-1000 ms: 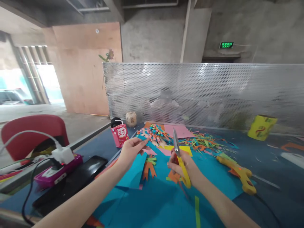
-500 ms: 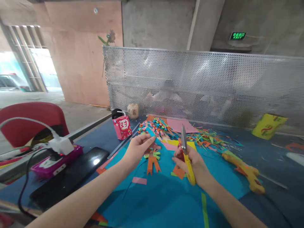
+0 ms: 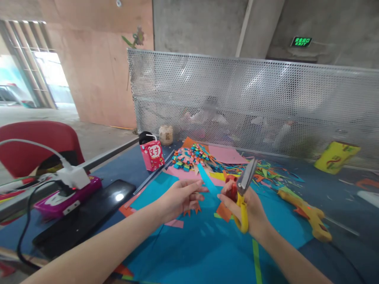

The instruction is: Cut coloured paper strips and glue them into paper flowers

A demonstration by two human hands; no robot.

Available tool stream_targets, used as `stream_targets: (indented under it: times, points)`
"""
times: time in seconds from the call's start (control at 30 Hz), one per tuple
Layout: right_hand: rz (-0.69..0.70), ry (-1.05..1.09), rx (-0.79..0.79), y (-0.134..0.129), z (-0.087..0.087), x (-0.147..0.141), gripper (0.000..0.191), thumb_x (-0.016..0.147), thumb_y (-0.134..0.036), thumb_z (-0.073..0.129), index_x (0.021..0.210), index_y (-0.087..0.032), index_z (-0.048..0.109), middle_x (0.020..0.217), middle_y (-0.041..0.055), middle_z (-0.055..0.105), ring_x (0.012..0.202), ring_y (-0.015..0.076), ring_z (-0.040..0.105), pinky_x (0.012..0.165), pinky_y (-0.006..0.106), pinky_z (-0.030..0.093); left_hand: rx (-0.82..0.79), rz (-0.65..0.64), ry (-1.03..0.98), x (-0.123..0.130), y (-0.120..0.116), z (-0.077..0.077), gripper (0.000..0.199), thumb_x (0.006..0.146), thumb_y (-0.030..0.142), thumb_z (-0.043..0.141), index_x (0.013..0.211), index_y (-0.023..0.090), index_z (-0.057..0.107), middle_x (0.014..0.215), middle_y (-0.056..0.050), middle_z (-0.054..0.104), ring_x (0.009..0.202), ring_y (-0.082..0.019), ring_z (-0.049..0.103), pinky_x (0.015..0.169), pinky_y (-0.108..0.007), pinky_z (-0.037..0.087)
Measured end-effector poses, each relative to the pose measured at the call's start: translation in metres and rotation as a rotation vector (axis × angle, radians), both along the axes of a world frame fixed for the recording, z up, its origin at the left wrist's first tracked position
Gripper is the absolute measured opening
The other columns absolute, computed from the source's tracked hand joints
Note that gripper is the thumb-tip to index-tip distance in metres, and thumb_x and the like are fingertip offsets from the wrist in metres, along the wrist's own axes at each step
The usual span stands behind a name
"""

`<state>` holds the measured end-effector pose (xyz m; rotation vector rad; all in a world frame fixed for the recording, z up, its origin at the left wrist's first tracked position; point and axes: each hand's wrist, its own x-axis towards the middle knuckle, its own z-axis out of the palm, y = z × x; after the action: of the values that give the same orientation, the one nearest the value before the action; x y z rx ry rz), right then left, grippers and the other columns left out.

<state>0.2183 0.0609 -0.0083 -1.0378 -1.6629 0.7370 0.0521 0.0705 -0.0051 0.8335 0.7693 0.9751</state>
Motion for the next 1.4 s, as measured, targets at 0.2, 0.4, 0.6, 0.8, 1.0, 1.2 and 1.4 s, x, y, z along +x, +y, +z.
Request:
stream_targets:
  times: [0.2, 0.4, 0.6, 0.8, 1.0, 1.2, 1.4]
  points:
    - [0.011, -0.092, -0.067, 0.001, -0.003, -0.003, 0.016, 0.065, -0.025, 0.054, 0.064, -0.021, 0.038, 0.059, -0.0031, 0.049, 0.051, 0.0105, 0.049, 0.049, 0.024, 0.042, 0.239, 0.101, 0.223, -0.001, 0.002, 0.001, 0.017, 0.061, 0.024, 0.065, 0.069, 0.012, 0.055, 0.054, 0.0, 0.057, 0.049, -0.007, 0.052, 0.042, -0.015, 0.039]
    - [0.018, -0.144, -0.125, 0.007, 0.0, 0.009, 0.022, 0.066, -0.037, 0.053, 0.069, -0.02, 0.04, 0.063, -0.0015, 0.047, 0.058, 0.0127, 0.049, 0.054, 0.025, 0.042, 0.461, 0.344, 0.324, -0.015, 0.009, 0.009, 0.018, 0.064, 0.029, 0.062, 0.059, 0.013, 0.055, 0.06, -0.002, 0.061, 0.054, -0.01, 0.056, 0.048, -0.021, 0.046]
    - [0.12, -0.438, -0.233, 0.013, 0.007, 0.027, 0.023, 0.07, -0.041, 0.049, 0.07, -0.019, 0.042, 0.066, -0.0014, 0.044, 0.059, 0.0121, 0.044, 0.05, 0.023, 0.039, 0.458, 0.456, 0.195, -0.022, 0.014, 0.016, 0.014, 0.062, 0.026, 0.063, 0.063, 0.012, 0.059, 0.059, -0.003, 0.062, 0.056, -0.012, 0.057, 0.045, -0.02, 0.046]
    - [0.145, -0.476, -0.252, 0.005, 0.009, 0.023, 0.024, 0.071, -0.044, 0.047, 0.069, -0.02, 0.045, 0.064, -0.0016, 0.046, 0.059, 0.013, 0.046, 0.053, 0.024, 0.04, 0.46, 0.507, 0.161, -0.023, 0.014, 0.017, 0.014, 0.06, 0.024, 0.065, 0.06, 0.012, 0.059, 0.056, -0.002, 0.061, 0.056, -0.011, 0.057, 0.043, -0.018, 0.045]
    - [0.159, -0.49, -0.25, 0.007, 0.002, 0.024, 0.028, 0.071, -0.048, 0.047, 0.066, -0.02, 0.044, 0.063, -0.0014, 0.046, 0.058, 0.0143, 0.046, 0.051, 0.026, 0.038, 0.477, 0.512, 0.156, -0.025, 0.013, 0.018, 0.013, 0.061, 0.024, 0.064, 0.061, 0.012, 0.06, 0.056, -0.002, 0.06, 0.057, -0.011, 0.057, 0.043, -0.019, 0.044]
    - [0.155, -0.507, -0.227, 0.012, -0.001, 0.027, 0.025, 0.071, -0.043, 0.049, 0.064, -0.019, 0.043, 0.057, -0.0039, 0.041, 0.052, 0.0113, 0.041, 0.048, 0.023, 0.035, 0.465, 0.55, 0.144, -0.026, 0.014, 0.019, 0.015, 0.061, 0.025, 0.064, 0.061, 0.012, 0.058, 0.06, -0.004, 0.062, 0.058, -0.013, 0.058, 0.044, -0.02, 0.043]
    - [0.21, -0.536, -0.281, 0.008, -0.001, 0.026, 0.026, 0.072, -0.044, 0.048, 0.065, -0.019, 0.044, 0.06, -0.0027, 0.045, 0.053, 0.0113, 0.042, 0.045, 0.022, 0.034, 0.463, 0.524, 0.163, -0.023, 0.013, 0.02, 0.016, 0.059, 0.025, 0.065, 0.059, 0.011, 0.057, 0.056, -0.002, 0.061, 0.059, -0.014, 0.059, 0.041, -0.019, 0.042]
